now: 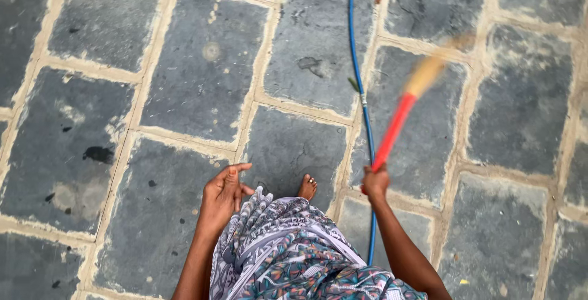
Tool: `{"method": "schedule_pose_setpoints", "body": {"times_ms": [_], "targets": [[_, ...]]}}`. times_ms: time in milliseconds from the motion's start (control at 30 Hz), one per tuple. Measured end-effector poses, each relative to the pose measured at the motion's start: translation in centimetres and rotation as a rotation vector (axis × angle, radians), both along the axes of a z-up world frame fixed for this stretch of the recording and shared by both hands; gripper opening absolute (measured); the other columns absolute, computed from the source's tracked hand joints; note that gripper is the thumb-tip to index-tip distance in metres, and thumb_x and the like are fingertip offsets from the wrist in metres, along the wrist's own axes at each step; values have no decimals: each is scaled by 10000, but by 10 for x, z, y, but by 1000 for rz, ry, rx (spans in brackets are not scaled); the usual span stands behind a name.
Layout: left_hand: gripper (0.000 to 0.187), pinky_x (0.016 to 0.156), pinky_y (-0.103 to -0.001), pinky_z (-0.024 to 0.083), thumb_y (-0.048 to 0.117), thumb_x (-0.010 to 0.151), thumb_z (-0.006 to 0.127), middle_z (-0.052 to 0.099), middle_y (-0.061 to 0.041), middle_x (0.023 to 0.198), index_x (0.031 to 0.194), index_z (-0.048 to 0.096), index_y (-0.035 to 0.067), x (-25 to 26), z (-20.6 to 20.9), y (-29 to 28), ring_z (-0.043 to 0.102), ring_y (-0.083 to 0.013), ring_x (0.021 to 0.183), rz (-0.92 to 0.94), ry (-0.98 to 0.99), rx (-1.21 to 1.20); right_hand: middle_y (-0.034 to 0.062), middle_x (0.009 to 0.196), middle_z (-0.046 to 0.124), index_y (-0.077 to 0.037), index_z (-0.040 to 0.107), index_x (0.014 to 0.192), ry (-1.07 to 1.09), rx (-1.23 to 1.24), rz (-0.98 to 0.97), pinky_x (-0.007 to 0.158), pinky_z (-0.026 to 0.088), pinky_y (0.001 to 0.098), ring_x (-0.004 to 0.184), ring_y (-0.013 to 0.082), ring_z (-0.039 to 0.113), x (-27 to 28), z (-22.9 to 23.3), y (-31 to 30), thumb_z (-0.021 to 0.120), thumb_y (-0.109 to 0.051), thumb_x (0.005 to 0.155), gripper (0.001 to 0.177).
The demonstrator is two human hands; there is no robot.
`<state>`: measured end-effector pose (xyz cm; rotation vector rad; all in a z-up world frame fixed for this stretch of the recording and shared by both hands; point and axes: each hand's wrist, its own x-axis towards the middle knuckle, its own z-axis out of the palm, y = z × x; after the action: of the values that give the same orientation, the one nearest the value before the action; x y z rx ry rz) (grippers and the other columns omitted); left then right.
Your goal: The person sweeps a stone-paved floor using a broom, moving debris around buckets and potted plants.
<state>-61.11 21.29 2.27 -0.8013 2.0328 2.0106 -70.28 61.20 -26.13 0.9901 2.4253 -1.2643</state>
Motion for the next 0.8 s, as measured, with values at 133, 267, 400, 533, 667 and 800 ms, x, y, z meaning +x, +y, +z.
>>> {"method": "schedule_pose_setpoints", "body": {"times_ms": [133, 267, 400, 533, 667, 800], "targets": [[533, 659, -258, 535, 431, 1050, 438, 468, -21, 470, 1363, 637, 49, -28, 12, 18, 680, -106, 612, -86, 96, -11, 168, 745, 678, -49, 510, 1394, -29, 105, 277, 462, 492, 412, 539, 236, 640, 12, 1, -18, 734, -181, 913, 547], [492, 644, -344, 493, 320, 1056, 449, 622, -59, 556, 1469, 573, 84, -42, 24, 33, 568, -165, 548, -133, -40, -5, 187, 788, 707, -43, 644, 1289, -277, -197, 332, 482, 511, 414, 559, 242, 643, 2, -8, -23, 775, -193, 845, 487], [529, 935, -325, 558, 129, 1038, 343, 765, -89, 693, 1567, 369, 119, -43, 35, 31, 750, -148, 777, -348, 119, -73, 209, 795, 734, 38, 711, 1108, -245, 18, 342, 561, 528, 416, 613, 269, 703, -3, -13, -6, 848, -229, 805, 427], [769, 944, -346, 526, -90, 885, 421, 714, -69, 1200, 1605, 248, 119, -34, 29, 14, 667, -164, 1015, -396, 146, -191, 269, 840, 702, 3, 552, 1311, -133, 125, 200, 653, 546, 536, 721, 428, 711, 48, -8, -7, 684, -192, 867, 502], [570, 930, -334, 517, 85, 996, 481, 750, -98, 1124, 1557, 385, 119, -40, 3, -7, 655, -175, 1015, -326, -5, -62, 334, 858, 675, 12, 349, 1468, -32, 184, 249, 698, 541, 560, 793, 489, 701, 86, 3, -14, 639, -244, 878, 706], [407, 945, -315, 523, 162, 1038, 525, 757, -85, 1111, 1427, 570, 51, -57, -1, -11, 665, -153, 1021, -413, 71, 5, 355, 870, 674, 2, 392, 1474, -58, 193, 429, 696, 553, 528, 788, 489, 689, 88, 10, -27, 698, -239, 858, 729]]}}
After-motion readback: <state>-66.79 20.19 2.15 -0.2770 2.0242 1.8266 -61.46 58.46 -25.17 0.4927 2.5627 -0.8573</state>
